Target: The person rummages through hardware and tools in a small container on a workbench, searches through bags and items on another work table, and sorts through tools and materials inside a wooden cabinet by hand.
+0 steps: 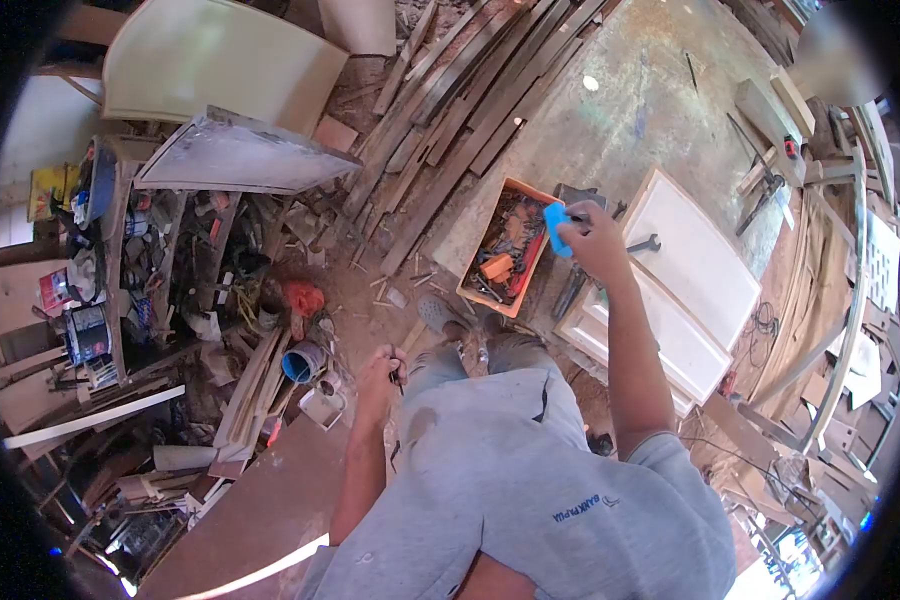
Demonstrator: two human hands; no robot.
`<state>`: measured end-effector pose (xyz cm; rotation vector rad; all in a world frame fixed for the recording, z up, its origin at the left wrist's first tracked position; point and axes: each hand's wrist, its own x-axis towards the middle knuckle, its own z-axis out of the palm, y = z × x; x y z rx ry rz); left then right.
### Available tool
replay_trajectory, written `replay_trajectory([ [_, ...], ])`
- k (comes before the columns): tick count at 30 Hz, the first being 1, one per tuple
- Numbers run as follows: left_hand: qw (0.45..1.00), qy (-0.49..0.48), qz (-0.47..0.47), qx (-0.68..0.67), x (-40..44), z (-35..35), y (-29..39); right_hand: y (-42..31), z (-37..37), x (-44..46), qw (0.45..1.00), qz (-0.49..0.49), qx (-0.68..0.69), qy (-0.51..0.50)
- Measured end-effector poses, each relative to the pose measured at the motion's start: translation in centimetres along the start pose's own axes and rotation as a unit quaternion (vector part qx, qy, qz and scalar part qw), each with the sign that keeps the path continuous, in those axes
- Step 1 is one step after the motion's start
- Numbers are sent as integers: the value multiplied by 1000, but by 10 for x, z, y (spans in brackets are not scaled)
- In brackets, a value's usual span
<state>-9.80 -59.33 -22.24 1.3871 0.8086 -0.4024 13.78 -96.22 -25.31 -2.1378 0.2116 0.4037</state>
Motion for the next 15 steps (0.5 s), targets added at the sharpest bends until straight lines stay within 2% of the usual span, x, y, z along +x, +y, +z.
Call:
replay_trajectory([
  [1, 1000, 1, -3, 18, 1, 3, 2, 2, 5, 1, 1000, -24, 0, -19],
  [4, 998, -1, -6, 55, 3, 9, 3, 6, 15, 16, 983, -53, -140, -105],
  [7, 998, -10, -2, 58, 5, 15, 4, 4, 36, 26, 990, -46, -114, -62],
  [10, 999, -13, 0, 52, 6, 17, 1, -15, 50, 13, 977, -81, -192, 46],
  [13, 999, -21, -6, 45, 4, 18, 2, -16, 67, -2, 953, -197, -228, -2],
  [14, 998, -20, -12, 57, 2, 18, 6, -15, 75, -11, 943, -236, -223, -66],
  [15, 997, -20, -19, 69, 0, 19, 8, -13, 86, -18, 924, -253, -273, -84],
])
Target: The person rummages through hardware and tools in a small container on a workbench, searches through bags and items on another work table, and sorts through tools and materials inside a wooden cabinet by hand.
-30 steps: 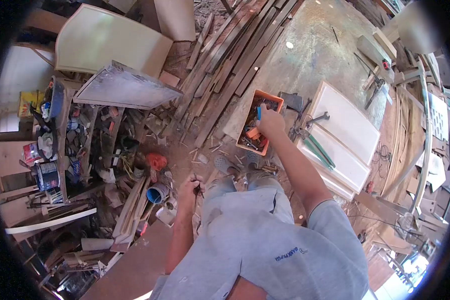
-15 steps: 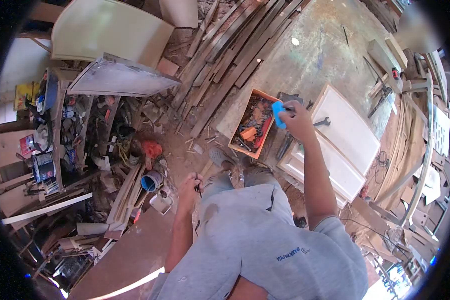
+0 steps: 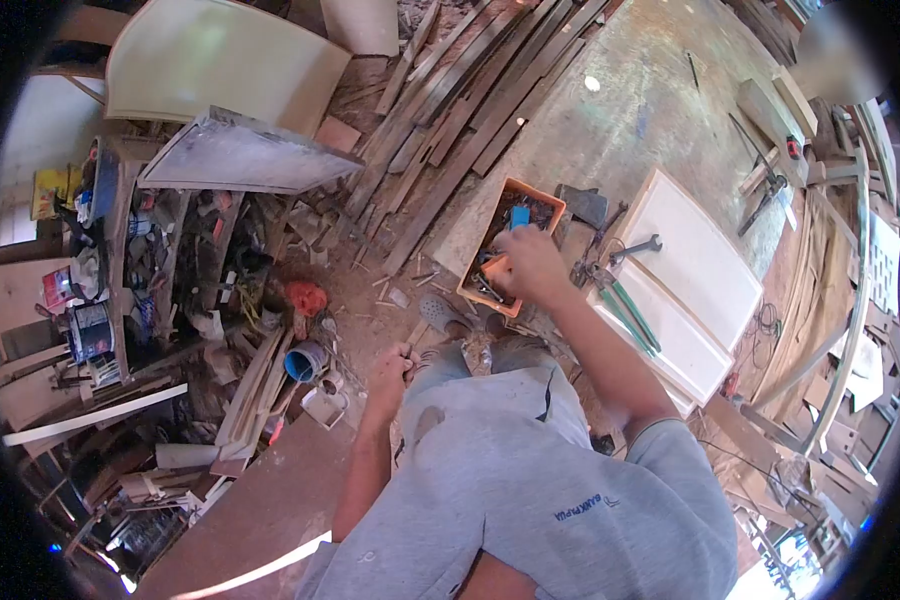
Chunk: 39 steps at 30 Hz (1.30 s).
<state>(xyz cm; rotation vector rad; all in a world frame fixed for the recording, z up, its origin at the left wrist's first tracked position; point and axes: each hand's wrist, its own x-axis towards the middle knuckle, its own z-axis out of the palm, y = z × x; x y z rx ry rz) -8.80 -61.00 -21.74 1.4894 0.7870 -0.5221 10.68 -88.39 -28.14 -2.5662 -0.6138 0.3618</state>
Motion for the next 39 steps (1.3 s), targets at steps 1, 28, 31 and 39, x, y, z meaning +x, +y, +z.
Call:
replay_trajectory([
  [1, 1000, -1, -2, -8, -1, 0, -2, -5, 13, -4, 998, -21, -48, -26],
  [28, 1000, -5, 20, 2, -9, -17, -29, 16, 64, 3, 985, -3, -171, 12],
  [31, 1000, -11, 22, -7, -8, -17, -34, 12, 55, -1, 983, -2, -183, 6],
  [39, 1000, -15, 14, -6, -14, -13, -30, 29, 59, 24, 991, 60, -90, -75],
])
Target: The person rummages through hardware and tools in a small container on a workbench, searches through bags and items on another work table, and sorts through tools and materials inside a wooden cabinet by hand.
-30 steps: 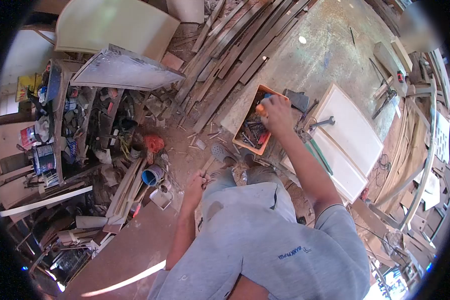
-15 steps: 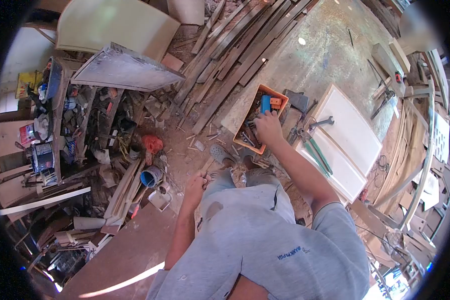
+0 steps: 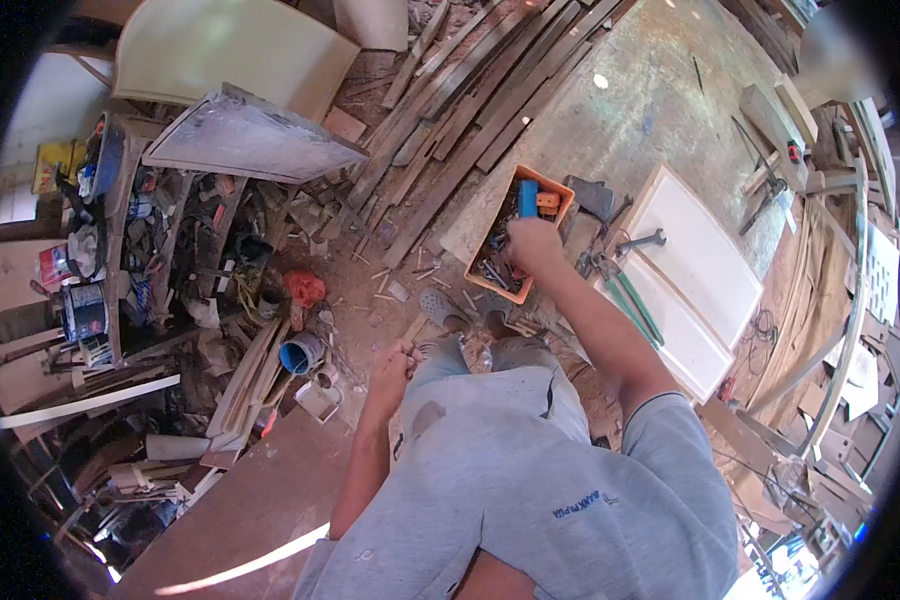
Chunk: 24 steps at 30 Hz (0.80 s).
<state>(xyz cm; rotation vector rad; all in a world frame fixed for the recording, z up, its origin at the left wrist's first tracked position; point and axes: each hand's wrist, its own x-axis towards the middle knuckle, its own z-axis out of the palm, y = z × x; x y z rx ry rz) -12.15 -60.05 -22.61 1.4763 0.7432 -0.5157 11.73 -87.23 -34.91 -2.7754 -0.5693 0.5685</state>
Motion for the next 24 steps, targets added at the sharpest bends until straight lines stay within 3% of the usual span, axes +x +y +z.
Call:
replay_trajectory([
  [4, 1000, 21, -14, -6, -7, -2, -2, 12, -27, 1, 991, 53, 96, 77],
  [16, 999, 20, -30, -6, -4, -2, -4, 24, -29, -2, 928, 85, 300, 204],
  [19, 1000, 11, -23, -11, 1, -3, -8, 8, -39, -7, 912, 49, 268, 308],
  [22, 999, 12, -25, -33, 4, -1, -13, -13, -44, -24, 990, 57, 108, 65],
  [24, 999, 14, -24, -36, 7, 3, -12, -21, -28, -28, 999, 12, -21, 40],
])
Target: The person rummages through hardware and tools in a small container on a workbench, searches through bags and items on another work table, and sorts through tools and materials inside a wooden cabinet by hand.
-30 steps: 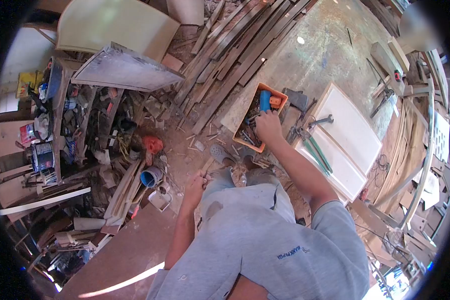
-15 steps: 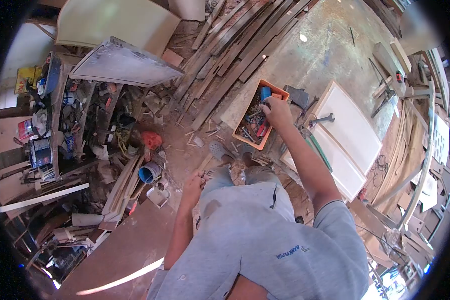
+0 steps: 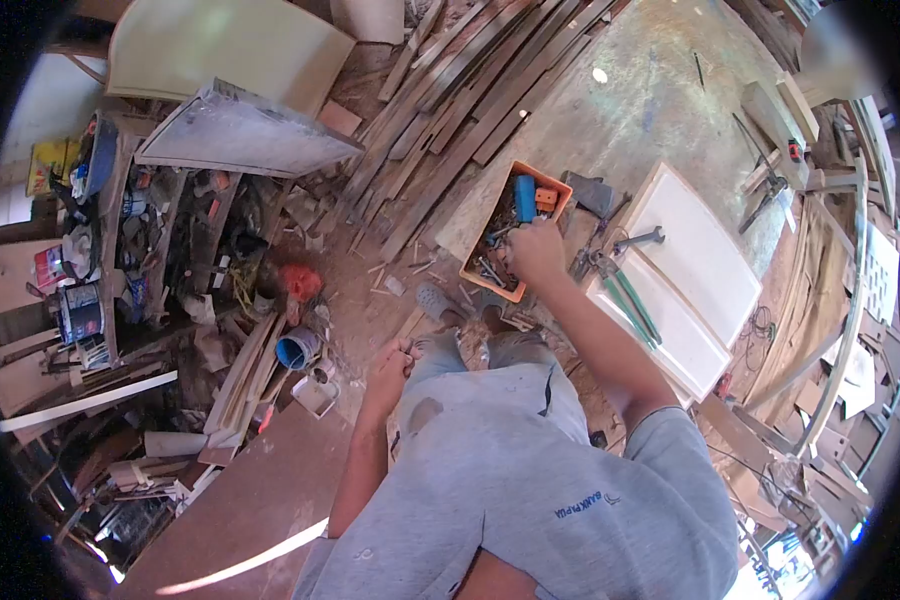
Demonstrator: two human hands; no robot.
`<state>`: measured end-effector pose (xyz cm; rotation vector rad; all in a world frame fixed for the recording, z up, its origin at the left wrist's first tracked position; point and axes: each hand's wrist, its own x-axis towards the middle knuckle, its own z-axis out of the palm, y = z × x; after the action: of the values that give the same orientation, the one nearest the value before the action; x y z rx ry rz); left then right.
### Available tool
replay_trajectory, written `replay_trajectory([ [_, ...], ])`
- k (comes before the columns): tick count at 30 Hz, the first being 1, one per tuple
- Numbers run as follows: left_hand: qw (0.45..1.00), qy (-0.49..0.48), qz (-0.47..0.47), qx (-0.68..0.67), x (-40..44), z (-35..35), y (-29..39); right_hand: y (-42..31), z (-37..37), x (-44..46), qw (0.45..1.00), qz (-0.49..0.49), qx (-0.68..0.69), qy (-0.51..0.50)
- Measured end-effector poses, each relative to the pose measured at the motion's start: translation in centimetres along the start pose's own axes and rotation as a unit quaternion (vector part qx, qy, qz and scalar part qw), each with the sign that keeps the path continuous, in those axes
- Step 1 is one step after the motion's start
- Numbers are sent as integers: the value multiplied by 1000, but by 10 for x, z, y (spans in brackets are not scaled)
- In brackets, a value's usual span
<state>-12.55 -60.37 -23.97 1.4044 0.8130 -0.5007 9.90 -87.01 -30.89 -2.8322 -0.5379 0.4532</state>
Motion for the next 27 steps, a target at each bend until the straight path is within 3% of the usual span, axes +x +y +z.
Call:
replay_trajectory([
  [5, 999, -18, 16, 37, 0, 2, 11, -18, 23, 4, 994, 8, -113, -4],
  [11, 999, -2, 24, 23, 0, -2, 8, -18, 25, 3, 995, 20, -98, -17],
  [14, 999, -1, 34, 19, -3, -1, 10, -13, 30, 4, 997, 1, -69, 37],
  [17, 999, -2, 26, 20, -6, -4, 13, 3, 25, 6, 977, 6, 191, 94],
  [19, 999, 4, 25, 34, -8, -6, 13, 11, 0, 5, 894, 78, 426, 111],
  [21, 998, 15, 37, 57, -9, -6, 11, 33, -6, 12, 775, 168, 597, 122],
  [24, 1000, 9, 16, 14, -5, -6, 7, 50, -20, 22, 895, 97, 412, 140],
  [27, 999, -1, 26, 23, -3, 0, 7, 19, -41, 22, 992, 57, 106, -37],
])
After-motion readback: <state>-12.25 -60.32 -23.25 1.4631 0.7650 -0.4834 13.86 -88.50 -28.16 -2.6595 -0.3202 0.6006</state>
